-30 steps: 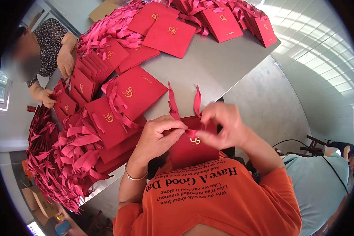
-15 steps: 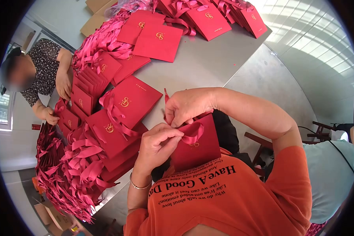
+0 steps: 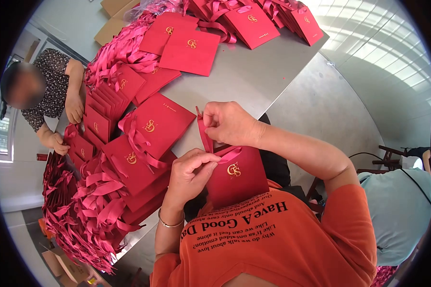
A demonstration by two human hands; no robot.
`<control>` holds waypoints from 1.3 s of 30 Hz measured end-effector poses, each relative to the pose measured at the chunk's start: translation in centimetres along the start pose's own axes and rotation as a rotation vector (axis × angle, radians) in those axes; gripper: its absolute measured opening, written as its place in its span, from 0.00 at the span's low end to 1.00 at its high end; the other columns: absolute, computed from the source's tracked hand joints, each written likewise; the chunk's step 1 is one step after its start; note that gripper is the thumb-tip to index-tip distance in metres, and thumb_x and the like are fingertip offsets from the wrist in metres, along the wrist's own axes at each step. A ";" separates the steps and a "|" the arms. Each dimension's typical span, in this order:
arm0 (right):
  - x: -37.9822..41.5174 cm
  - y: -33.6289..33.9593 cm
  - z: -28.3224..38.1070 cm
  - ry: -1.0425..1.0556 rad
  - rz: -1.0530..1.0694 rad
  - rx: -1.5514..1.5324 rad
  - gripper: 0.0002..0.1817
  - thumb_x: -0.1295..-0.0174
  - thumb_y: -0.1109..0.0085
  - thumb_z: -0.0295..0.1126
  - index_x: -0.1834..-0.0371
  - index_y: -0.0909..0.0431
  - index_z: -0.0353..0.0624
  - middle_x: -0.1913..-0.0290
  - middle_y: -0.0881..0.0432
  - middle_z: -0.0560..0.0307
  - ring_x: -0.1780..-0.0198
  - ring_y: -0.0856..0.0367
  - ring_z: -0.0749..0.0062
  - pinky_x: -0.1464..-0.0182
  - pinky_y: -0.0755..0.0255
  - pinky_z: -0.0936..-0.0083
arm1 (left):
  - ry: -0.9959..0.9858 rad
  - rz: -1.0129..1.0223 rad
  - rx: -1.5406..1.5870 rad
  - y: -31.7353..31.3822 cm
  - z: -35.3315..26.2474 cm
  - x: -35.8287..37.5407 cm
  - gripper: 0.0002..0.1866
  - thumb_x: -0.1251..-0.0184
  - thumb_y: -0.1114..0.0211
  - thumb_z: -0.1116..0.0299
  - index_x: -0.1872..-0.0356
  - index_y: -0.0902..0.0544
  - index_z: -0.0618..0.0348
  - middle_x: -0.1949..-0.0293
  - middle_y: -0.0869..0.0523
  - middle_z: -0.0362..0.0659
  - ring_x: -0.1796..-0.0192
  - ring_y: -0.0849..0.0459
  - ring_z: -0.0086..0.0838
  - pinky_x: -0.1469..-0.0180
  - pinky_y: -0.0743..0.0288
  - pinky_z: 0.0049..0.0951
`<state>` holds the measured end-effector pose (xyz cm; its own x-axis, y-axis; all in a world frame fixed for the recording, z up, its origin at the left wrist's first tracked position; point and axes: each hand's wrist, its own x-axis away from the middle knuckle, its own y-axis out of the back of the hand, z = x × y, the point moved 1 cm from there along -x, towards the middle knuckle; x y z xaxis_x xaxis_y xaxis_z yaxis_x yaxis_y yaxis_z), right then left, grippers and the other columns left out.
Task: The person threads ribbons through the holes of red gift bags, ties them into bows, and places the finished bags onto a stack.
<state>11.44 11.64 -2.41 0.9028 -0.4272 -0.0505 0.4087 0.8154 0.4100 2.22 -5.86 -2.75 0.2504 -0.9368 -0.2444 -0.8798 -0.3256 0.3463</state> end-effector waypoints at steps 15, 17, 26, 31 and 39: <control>8.7 4.7 -2.1 -0.275 -0.306 0.108 0.11 0.35 0.31 0.32 0.63 0.21 0.35 0.71 0.19 0.60 0.68 0.24 0.84 0.67 0.29 0.80 | 0.194 -0.049 -0.030 -0.4 1.6 0.5 0.14 0.39 0.31 0.81 0.55 0.22 0.60 0.73 0.20 0.30 0.78 0.32 0.08 0.76 0.40 0.15; 11.8 4.1 -3.3 -0.383 -0.127 0.065 0.14 0.33 0.32 0.36 0.57 0.20 0.35 0.66 0.15 0.58 0.63 0.21 0.82 0.61 0.25 0.79 | 0.225 -0.068 -0.072 -0.8 2.5 0.9 0.14 0.39 0.31 0.81 0.53 0.20 0.61 0.68 0.17 0.33 0.78 0.30 0.09 0.76 0.38 0.16; 13.5 -0.3 -4.0 -0.372 -0.302 -0.836 0.20 0.30 0.36 0.31 0.38 0.26 0.34 0.47 0.15 0.53 0.49 0.16 0.74 0.43 0.21 0.73 | 0.044 -0.353 -0.268 -2.5 0.5 1.8 0.17 0.39 0.31 0.80 0.48 0.18 0.64 0.52 0.13 0.49 0.72 0.20 0.18 0.68 0.24 0.21; 10.0 6.7 -2.2 -0.344 -0.342 -0.679 0.24 0.32 0.35 0.32 0.36 0.27 0.34 0.45 0.16 0.54 0.47 0.17 0.73 0.42 0.22 0.72 | 0.262 -0.192 0.035 -2.4 0.5 1.7 0.12 0.34 0.31 0.74 0.52 0.19 0.65 0.68 0.12 0.44 0.69 0.15 0.20 0.65 0.21 0.23; -7.4 23.7 4.3 0.268 -0.435 -0.360 0.22 0.24 0.47 0.39 0.34 0.28 0.36 0.45 0.17 0.56 0.44 0.19 0.74 0.41 0.25 0.73 | 0.178 0.170 -0.128 -4.4 0.6 -4.0 0.10 0.32 0.32 0.72 0.53 0.18 0.63 0.67 0.10 0.45 0.68 0.12 0.26 0.64 0.20 0.25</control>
<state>13.88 32.41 11.58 0.6264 -0.6749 -0.3900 0.7240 0.6891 -0.0296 4.85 -0.61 -3.87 0.1802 -0.9835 -0.0138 -0.8601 -0.1643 0.4830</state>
